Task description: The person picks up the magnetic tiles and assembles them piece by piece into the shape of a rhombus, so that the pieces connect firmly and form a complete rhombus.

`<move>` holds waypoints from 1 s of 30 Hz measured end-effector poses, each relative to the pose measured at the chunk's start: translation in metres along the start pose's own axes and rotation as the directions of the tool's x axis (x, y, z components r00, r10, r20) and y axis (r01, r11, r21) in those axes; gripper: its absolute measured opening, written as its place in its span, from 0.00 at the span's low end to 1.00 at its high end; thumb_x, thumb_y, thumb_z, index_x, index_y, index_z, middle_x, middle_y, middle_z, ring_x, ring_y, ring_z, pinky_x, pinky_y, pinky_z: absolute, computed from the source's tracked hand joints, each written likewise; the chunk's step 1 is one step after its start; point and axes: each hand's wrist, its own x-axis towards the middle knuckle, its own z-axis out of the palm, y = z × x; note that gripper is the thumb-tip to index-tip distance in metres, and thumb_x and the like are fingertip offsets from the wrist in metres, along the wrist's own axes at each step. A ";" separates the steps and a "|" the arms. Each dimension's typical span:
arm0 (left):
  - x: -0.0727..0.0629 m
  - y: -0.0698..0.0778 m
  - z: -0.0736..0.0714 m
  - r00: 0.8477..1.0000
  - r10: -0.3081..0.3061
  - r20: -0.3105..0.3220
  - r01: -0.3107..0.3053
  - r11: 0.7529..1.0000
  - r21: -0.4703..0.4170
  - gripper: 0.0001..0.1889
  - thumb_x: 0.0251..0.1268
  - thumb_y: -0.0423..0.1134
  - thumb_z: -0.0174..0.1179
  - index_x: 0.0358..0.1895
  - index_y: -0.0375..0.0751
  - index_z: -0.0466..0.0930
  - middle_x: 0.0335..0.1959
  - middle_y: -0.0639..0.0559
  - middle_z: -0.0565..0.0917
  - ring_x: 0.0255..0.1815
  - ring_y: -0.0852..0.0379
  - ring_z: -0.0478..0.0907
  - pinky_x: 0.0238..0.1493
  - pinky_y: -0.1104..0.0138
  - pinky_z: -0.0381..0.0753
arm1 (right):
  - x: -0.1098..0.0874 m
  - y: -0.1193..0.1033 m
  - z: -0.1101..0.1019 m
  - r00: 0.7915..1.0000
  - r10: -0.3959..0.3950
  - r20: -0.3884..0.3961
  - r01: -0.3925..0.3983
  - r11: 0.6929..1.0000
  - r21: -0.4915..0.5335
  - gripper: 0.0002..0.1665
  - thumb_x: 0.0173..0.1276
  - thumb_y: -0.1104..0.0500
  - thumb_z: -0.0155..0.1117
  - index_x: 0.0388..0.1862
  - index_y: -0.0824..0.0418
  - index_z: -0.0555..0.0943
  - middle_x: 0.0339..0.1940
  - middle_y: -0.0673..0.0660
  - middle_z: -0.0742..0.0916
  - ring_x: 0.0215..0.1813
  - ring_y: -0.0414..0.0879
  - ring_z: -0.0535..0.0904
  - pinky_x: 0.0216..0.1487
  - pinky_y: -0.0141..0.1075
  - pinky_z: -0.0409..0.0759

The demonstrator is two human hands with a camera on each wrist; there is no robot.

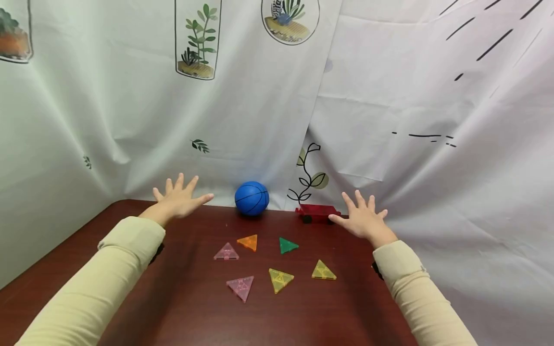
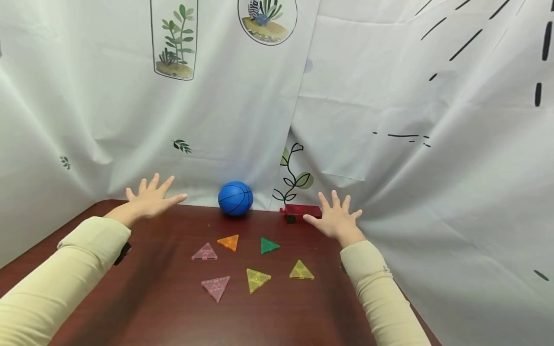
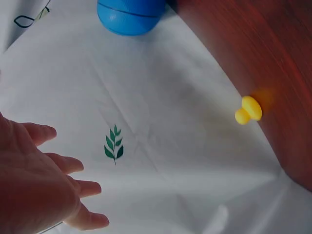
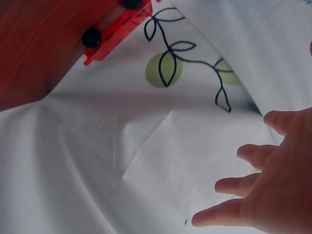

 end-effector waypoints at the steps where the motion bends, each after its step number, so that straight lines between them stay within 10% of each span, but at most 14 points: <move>1: 0.000 0.001 0.002 1.000 0.000 -0.001 0.000 1.000 -0.003 0.50 0.50 0.74 0.30 0.68 0.40 0.35 0.64 0.29 0.29 0.59 0.27 0.22 0.43 0.36 0.17 | 0.000 -0.001 0.002 1.000 -0.005 -0.001 0.005 1.000 0.000 0.53 0.53 0.25 0.39 0.69 0.55 0.46 0.67 0.68 0.47 0.61 0.73 0.33 0.44 0.72 0.36; 30: 0.017 0.006 0.080 0.997 0.009 0.073 -0.005 0.998 -0.055 0.41 0.57 0.64 0.43 0.65 0.34 0.52 0.63 0.27 0.47 0.60 0.26 0.34 0.48 0.35 0.27 | -0.027 -0.064 0.072 0.975 -0.205 0.081 0.197 0.976 0.092 0.45 0.54 0.31 0.49 0.67 0.49 0.54 0.68 0.59 0.55 0.65 0.65 0.41 0.54 0.63 0.48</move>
